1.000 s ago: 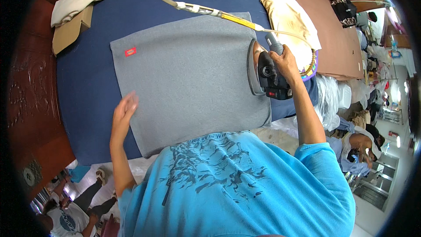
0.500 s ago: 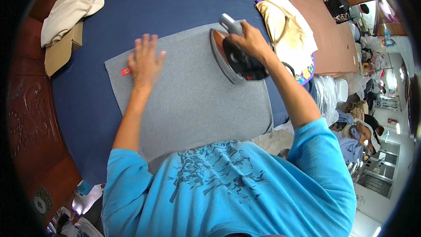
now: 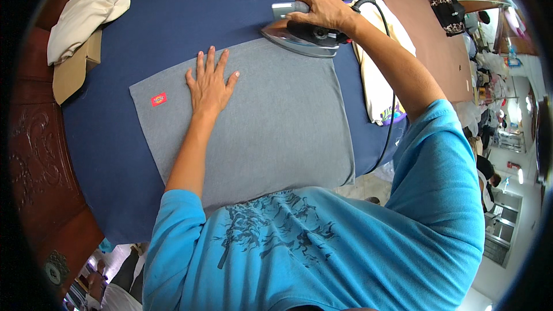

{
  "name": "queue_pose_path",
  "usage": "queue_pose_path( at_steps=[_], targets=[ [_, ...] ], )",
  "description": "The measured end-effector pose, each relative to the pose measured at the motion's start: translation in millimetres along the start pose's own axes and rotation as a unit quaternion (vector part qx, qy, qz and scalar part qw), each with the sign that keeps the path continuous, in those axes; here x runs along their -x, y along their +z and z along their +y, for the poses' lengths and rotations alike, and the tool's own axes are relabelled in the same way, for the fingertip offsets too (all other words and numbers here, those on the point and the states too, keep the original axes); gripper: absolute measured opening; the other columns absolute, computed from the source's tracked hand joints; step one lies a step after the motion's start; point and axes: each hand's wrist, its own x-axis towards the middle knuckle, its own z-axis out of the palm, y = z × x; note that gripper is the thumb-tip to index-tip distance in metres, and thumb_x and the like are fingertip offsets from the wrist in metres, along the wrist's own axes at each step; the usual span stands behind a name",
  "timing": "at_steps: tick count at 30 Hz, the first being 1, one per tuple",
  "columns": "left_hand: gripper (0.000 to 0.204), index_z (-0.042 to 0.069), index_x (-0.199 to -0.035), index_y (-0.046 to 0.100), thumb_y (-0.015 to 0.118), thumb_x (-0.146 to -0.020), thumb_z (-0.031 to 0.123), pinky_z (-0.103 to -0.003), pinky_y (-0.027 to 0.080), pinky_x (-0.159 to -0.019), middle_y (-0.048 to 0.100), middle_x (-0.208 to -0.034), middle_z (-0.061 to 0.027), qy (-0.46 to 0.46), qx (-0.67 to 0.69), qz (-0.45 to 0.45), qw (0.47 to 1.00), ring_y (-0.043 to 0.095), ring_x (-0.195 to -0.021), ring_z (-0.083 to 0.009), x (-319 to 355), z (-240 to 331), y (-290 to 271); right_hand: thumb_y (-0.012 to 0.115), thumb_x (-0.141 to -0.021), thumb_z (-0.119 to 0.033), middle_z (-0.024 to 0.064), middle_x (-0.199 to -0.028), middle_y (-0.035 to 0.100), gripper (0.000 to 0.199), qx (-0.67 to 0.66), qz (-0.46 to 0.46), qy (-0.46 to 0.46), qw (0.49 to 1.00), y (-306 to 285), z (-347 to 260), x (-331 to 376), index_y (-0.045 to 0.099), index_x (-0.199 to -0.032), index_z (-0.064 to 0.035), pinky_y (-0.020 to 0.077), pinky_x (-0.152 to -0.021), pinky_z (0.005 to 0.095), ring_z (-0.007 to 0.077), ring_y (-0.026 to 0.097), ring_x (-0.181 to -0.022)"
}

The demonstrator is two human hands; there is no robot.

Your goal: The person irons a grey tank top on a padded table using an iron, pressing the flat sections and the front logo area before folding the garment and placing it on a stack of other items.

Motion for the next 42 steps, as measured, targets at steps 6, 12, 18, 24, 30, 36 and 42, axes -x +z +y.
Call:
queue_pose_path(
  at_steps=[6, 12, 18, 24, 30, 36, 42],
  targets=[
    [0.052, 0.023, -0.137, 0.03, 0.036, -0.09, 0.043, -0.053, 0.016, -0.103, 0.024, -0.144, -0.0067, -0.005, -0.019, 0.005, 1.0, 0.016, -0.134, -0.0268, 1, 2, -3, 0.052, -0.073, -0.066, 0.0193, -0.082, 0.065, 0.075, -0.015, -0.069, 0.001, 0.998, -17, 2, 16, 0.058, -0.11, -0.0011, 0.0536, -0.07, 0.0382, 0.0305, 0.066, -0.074],
    [0.053, 0.02, -0.141, 0.021, 0.03, -0.09, 0.033, -0.05, 0.011, -0.105, 0.021, -0.146, -0.0041, -0.008, 0.032, 0.032, 0.999, 0.014, -0.135, -0.0253, -1, -8, 15, 0.052, -0.074, -0.065, 0.0176, -0.061, 0.061, 0.067, -0.02, -0.09, -0.149, 0.985, -14, -49, 11, 0.063, -0.094, -0.0018, 0.0509, -0.052, 0.0378, 0.0258, 0.062, -0.054],
    [0.055, 0.019, -0.142, 0.016, 0.028, -0.09, 0.028, -0.049, 0.007, -0.106, 0.02, -0.146, -0.0027, -0.003, 0.088, 0.029, 0.996, 0.011, -0.136, -0.0236, -3, -10, 10, 0.051, -0.078, -0.06, 0.0179, -0.071, 0.063, 0.062, -0.067, -0.027, -0.115, 0.991, -14, -68, -11, 0.062, -0.097, -0.0025, 0.0514, -0.063, 0.0394, 0.0332, 0.064, -0.07],
    [0.05, 0.019, -0.14, 0.024, 0.027, -0.091, 0.029, -0.049, 0.007, -0.106, 0.021, -0.146, -0.0016, -0.024, 0.104, 0.002, 0.994, 0.011, -0.136, -0.0225, -5, -11, 6, 0.051, -0.079, -0.06, 0.0178, -0.061, 0.06, 0.062, -0.078, -0.082, -0.065, 0.991, -22, -89, 84, 0.059, -0.09, 0.0008, 0.0509, -0.051, 0.0365, 0.0294, 0.062, -0.056],
    [0.049, 0.017, -0.135, 0.036, 0.038, -0.09, 0.034, -0.053, 0.011, -0.103, 0.026, -0.144, -0.0047, 0.113, 0.051, 0.063, 0.99, 0.017, -0.134, -0.0232, -24, 49, 4, 0.056, -0.078, -0.056, 0.0164, -0.058, 0.058, 0.055, -0.134, -0.141, 0.153, 0.969, -21, -122, 230, 0.055, -0.088, -0.0023, 0.0483, -0.049, 0.0379, 0.0306, 0.061, -0.056],
    [0.06, 0.021, -0.136, 0.032, 0.038, -0.086, 0.052, -0.057, 0.016, -0.102, 0.024, -0.145, -0.0029, 0.296, 0.056, -0.005, 0.953, 0.017, -0.135, -0.0252, -87, 152, 35, 0.059, -0.075, -0.053, 0.018, -0.061, 0.059, 0.052, -0.149, -0.066, 0.292, 0.942, -16, -141, 252, 0.055, -0.085, -0.0023, 0.0483, -0.053, 0.0415, 0.0349, 0.061, -0.06],
    [0.072, 0.023, -0.138, 0.027, 0.04, -0.08, 0.062, -0.06, 0.017, -0.1, 0.02, -0.146, -0.0021, 0.226, 0.02, -0.016, 0.974, 0.015, -0.135, -0.0246, -105, 173, 39, 0.056, -0.078, -0.046, 0.0255, -0.07, 0.06, 0.047, -0.13, 0.012, 0.415, 0.901, -15, -93, 234, 0.057, -0.084, 0.0007, 0.0479, -0.064, 0.0462, 0.0414, 0.06, -0.071]
  ],
)
